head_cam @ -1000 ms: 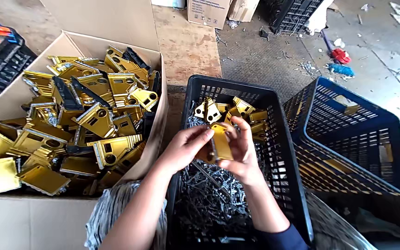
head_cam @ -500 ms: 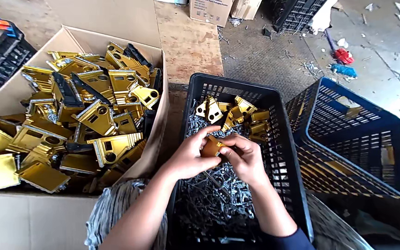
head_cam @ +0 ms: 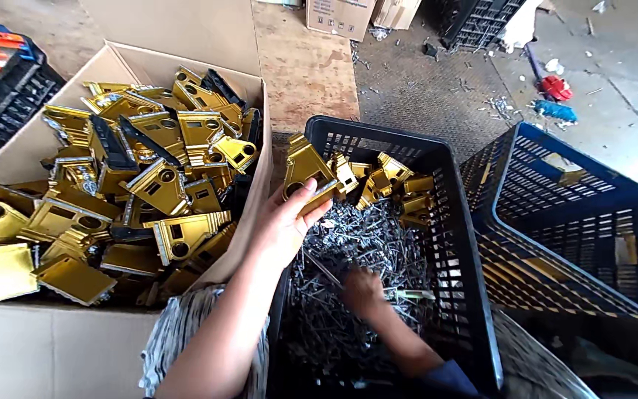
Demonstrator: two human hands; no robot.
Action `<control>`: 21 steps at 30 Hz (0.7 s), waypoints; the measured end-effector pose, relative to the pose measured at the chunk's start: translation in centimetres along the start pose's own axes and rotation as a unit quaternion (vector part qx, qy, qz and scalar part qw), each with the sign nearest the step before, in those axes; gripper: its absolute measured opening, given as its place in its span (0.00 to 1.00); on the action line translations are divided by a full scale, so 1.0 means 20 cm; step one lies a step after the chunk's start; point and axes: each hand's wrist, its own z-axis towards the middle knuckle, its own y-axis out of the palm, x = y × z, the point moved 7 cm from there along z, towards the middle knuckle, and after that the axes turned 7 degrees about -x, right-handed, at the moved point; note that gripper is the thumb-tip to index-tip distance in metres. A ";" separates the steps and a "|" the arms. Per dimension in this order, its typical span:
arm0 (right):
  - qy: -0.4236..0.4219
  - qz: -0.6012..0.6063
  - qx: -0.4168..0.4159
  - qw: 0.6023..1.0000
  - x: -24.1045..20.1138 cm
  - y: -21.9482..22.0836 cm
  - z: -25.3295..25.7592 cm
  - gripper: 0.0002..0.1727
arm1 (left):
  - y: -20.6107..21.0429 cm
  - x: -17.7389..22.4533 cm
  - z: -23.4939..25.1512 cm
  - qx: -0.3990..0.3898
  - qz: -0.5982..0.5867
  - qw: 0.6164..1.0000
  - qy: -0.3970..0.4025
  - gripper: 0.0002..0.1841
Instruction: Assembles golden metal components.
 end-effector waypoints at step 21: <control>-0.264 0.210 0.560 0.757 0.10 -0.39 -0.79 0.25 | 0.01 -0.05 0.01 0.012 0.116 0.985 0.131 0.34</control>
